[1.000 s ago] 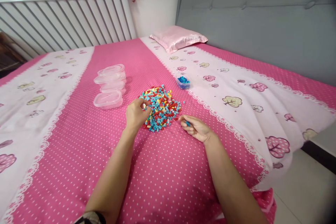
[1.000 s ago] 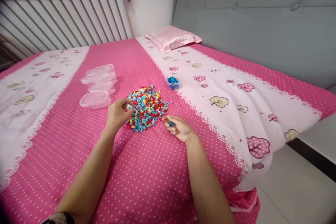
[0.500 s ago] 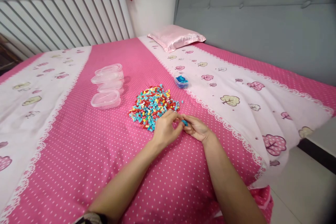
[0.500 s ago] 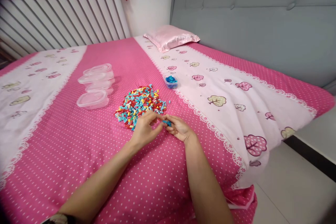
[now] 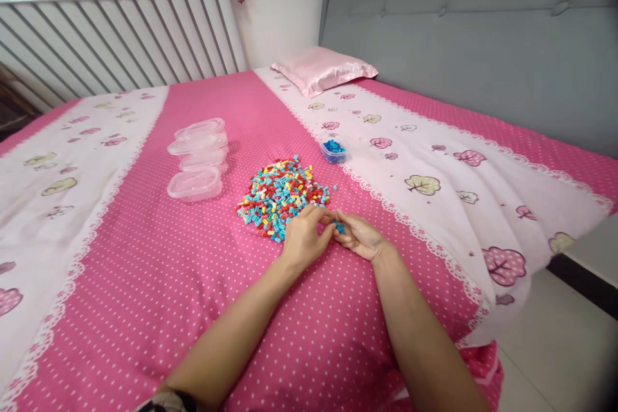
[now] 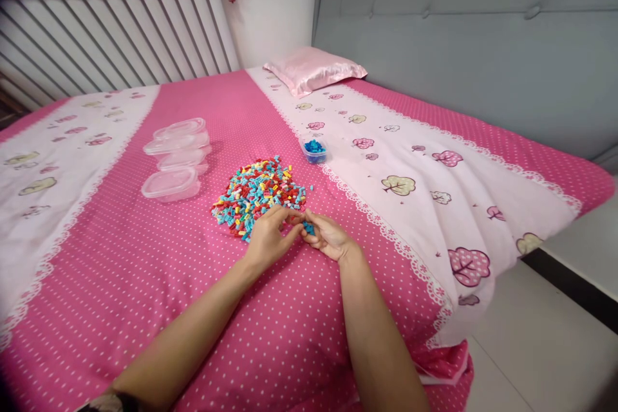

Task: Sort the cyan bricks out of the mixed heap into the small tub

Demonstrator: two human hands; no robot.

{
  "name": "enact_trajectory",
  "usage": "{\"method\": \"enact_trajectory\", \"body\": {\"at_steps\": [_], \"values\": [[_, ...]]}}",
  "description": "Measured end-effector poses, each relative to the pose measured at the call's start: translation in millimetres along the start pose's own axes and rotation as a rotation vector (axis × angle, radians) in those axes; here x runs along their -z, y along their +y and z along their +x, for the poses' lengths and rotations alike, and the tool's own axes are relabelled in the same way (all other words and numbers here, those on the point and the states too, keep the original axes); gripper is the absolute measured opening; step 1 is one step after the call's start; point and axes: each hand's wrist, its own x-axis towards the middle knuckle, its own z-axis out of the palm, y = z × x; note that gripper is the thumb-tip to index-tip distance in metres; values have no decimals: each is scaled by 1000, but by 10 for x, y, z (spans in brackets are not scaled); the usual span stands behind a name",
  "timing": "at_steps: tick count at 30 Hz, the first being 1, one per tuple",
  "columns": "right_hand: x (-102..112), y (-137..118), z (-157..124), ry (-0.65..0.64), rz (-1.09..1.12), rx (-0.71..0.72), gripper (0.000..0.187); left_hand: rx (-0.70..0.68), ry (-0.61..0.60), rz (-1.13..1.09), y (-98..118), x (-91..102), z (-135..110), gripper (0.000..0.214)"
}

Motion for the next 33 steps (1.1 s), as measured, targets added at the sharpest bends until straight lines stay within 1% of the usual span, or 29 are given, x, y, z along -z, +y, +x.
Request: {"method": "enact_trajectory", "body": {"at_steps": [3, 6, 10, 12, 14, 17, 20, 23, 27, 33], "values": [[16, 5, 5, -11, -7, 27, 29, 16, 43, 51, -5, 39, 25, 13], [23, 0, 0, -32, -20, 36, 28, 72, 90, 109, -31, 128, 77, 16], [17, -12, -22, -39, -31, 37, 28, 178, 211, 186, -166, 361, 176, 14], [16, -13, -27, -37, -35, 42, 27, 256, 244, 238, -270, 511, 218, 15], [19, -11, -26, -35, -37, 48, 27, 337, 205, 299, -379, 650, 244, 18], [30, -6, -20, -35, -38, 56, 26, 437, 79, 387, -508, 778, 247, 24], [36, -2, -18, -35, -41, 58, 26, 475, -39, 409, -572, 785, 230, 25], [34, 1, -23, -35, -46, 62, 26, 470, -89, 380, -590, 722, 219, 24], [31, 1, -22, -38, -51, 63, 26, 488, -77, 385, -607, 648, 221, 25], [42, 8, -19, -43, -62, 63, 26, 468, -37, 403, -649, 604, 224, 27]]}}
